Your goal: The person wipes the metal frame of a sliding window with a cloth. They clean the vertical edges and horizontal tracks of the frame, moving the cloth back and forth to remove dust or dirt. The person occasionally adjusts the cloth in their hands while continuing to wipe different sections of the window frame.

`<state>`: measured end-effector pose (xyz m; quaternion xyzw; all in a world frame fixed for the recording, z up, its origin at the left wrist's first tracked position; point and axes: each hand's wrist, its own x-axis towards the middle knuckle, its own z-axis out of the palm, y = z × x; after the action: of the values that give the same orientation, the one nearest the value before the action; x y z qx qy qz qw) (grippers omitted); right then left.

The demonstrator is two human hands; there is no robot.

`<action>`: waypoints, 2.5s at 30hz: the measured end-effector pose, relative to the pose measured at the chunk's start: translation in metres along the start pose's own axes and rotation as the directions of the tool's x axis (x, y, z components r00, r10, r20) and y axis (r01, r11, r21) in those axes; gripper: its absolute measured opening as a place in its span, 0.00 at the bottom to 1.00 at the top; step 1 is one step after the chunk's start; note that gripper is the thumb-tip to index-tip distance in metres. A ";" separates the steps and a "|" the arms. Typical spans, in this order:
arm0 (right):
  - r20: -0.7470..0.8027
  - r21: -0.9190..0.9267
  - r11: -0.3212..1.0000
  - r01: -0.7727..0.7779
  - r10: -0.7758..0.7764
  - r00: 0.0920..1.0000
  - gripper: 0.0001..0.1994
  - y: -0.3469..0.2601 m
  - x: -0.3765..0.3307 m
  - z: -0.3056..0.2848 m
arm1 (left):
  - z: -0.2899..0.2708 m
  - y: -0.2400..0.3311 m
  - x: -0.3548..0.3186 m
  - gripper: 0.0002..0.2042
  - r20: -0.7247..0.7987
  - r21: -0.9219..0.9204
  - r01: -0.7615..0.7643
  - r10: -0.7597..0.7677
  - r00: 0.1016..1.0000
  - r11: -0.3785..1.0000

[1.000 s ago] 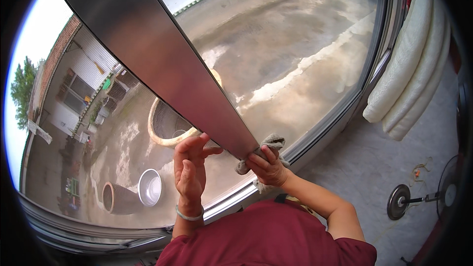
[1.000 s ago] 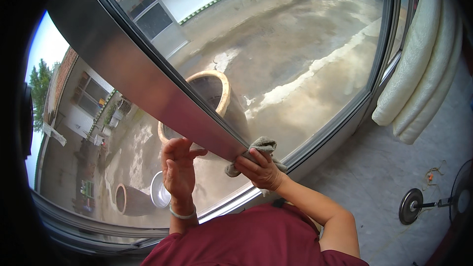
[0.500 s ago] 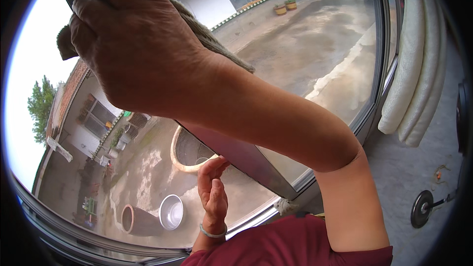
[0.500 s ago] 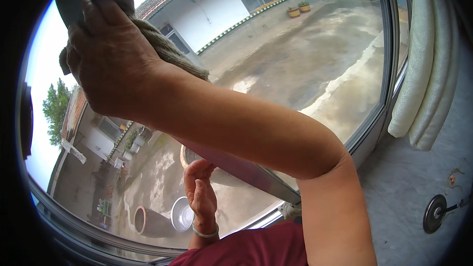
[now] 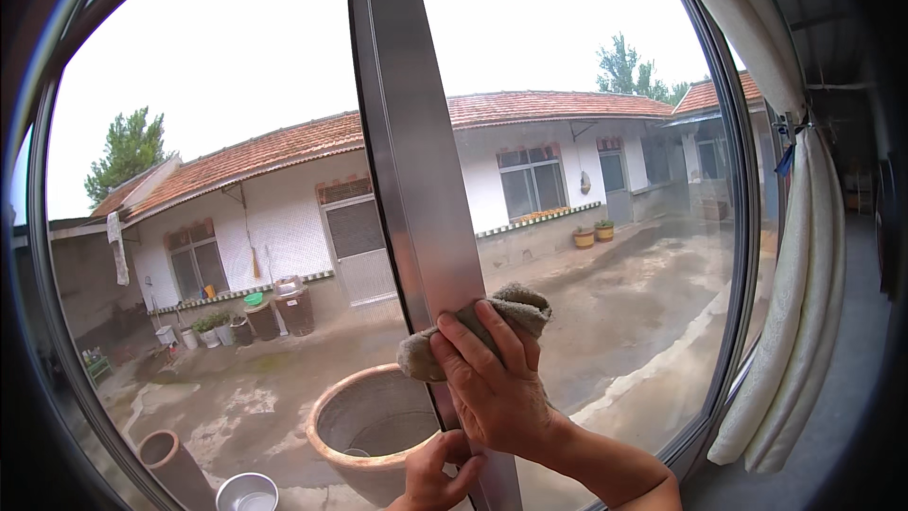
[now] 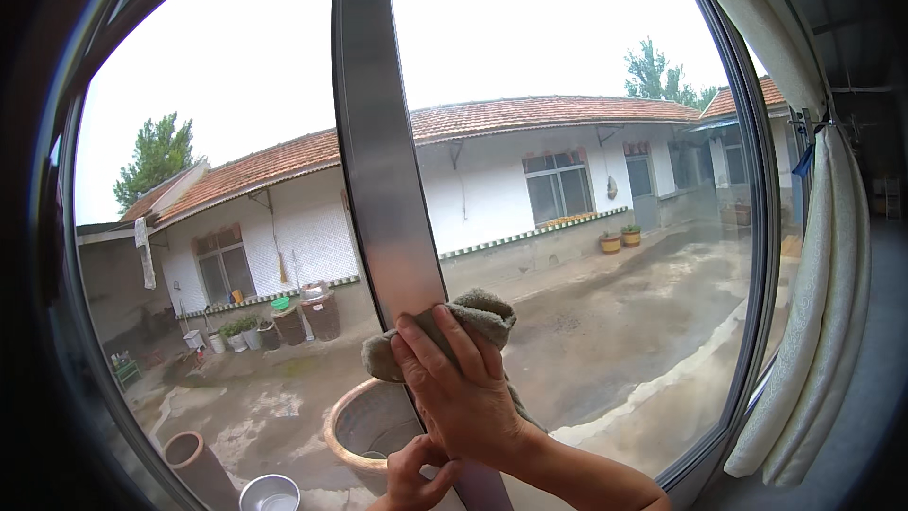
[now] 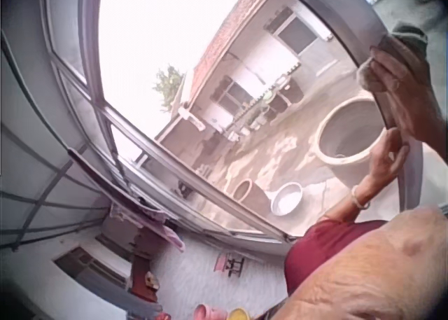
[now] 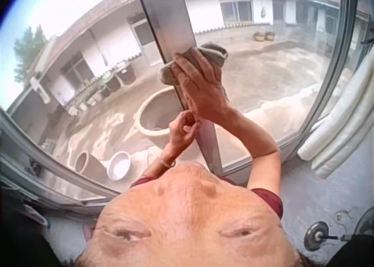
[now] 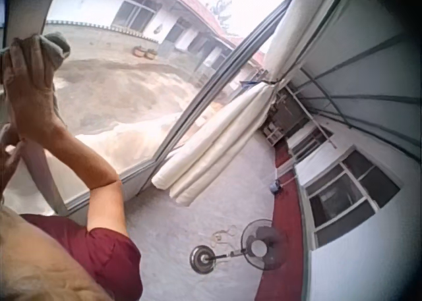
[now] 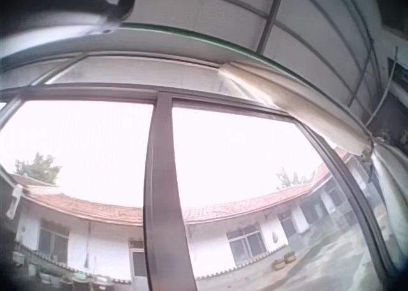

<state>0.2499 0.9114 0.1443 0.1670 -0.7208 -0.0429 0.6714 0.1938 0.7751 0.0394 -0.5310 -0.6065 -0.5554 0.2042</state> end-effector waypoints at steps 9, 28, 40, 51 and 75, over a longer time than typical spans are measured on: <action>-0.276 -0.091 0.967 0.239 -0.256 0.927 0.18 0.070 0.221 0.010 | -0.001 0.001 -0.007 0.10 -0.093 0.056 -0.027 0.032 0.995 0.998; -0.365 -0.074 0.955 0.286 -0.293 0.884 0.20 0.110 0.265 0.009 | -0.009 -0.015 -0.010 0.17 -0.017 -0.027 -0.041 0.040 0.999 0.999; -0.347 0.039 0.964 0.265 -0.235 0.908 0.22 0.120 0.449 -0.020 | -0.044 -0.032 0.005 0.16 0.341 -0.142 0.004 0.045 0.939 0.990; -0.409 -0.319 0.947 0.034 -0.170 0.897 0.25 0.182 0.517 -0.002 | -0.036 -0.031 0.007 0.13 0.342 -0.439 0.320 -0.173 0.924 0.840; -0.509 -0.074 0.875 0.479 -0.446 0.736 0.12 0.108 0.215 0.028 | -0.022 -0.029 0.003 0.14 0.218 -0.172 0.073 -0.034 0.975 0.982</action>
<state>0.1936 0.9441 0.3774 0.3668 -0.4532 -0.1400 0.8003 0.1594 0.7618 0.0354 -0.5875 -0.5867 -0.5524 0.0740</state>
